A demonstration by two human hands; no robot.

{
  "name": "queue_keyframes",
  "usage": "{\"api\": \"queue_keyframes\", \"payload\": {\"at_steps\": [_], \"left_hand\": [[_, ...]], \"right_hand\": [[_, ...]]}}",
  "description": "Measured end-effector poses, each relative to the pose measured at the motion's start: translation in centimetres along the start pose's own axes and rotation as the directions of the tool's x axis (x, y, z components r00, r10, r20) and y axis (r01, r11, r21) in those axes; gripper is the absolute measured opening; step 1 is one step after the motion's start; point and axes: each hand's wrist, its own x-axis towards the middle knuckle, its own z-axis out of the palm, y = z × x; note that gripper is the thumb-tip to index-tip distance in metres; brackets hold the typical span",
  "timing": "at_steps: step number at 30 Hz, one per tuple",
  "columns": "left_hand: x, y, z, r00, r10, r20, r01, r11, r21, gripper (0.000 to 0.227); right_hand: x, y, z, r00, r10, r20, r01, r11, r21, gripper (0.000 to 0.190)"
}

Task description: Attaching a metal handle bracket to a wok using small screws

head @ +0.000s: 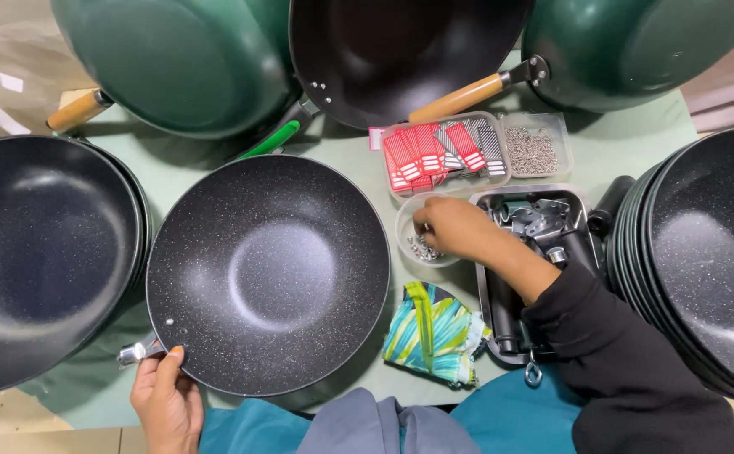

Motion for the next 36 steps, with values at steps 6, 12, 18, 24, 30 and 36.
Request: {"api": "queue_keyframes", "payload": {"at_steps": [6, 12, 18, 24, 30, 36], "left_hand": [[-0.3, 0.3, 0.2, 1.000, 0.002, 0.027, -0.002, 1.000, -0.006, 0.028], [-0.8, 0.9, 0.9, 1.000, -0.003, 0.012, 0.003, 1.000, 0.007, 0.028], [-1.0, 1.2, 1.3, 1.000, -0.010, -0.004, 0.010, 1.000, -0.003, 0.028], [-1.3, 1.4, 1.4, 0.998, 0.012, 0.056, -0.011, 1.000, -0.012, 0.036], [-1.1, 1.0, 1.4, 0.997, 0.043, 0.072, -0.040, 0.998, -0.040, 0.030], [-1.5, 1.2, 1.7, 0.992, 0.086, 0.097, -0.080, 0.995, -0.064, 0.020]], "right_hand": [[0.1, -1.5, 0.8, 0.996, 0.094, -0.006, -0.095, 0.992, -0.086, 0.018], [1.3, -1.0, 3.7, 0.995, 0.060, -0.075, -0.070, 0.988, -0.141, 0.025], [2.0, -2.2, 4.9, 0.990, 0.126, -0.062, -0.135, 0.974, -0.183, 0.023], [1.2, -2.6, 2.9, 0.994, 0.105, -0.041, -0.110, 0.981, -0.162, 0.024], [2.1, -0.2, 2.8, 0.994, 0.093, -0.058, -0.098, 0.991, -0.091, 0.027], [-2.0, -2.3, -5.4, 0.976, 0.193, -0.104, -0.209, 0.960, -0.184, 0.027]]}}
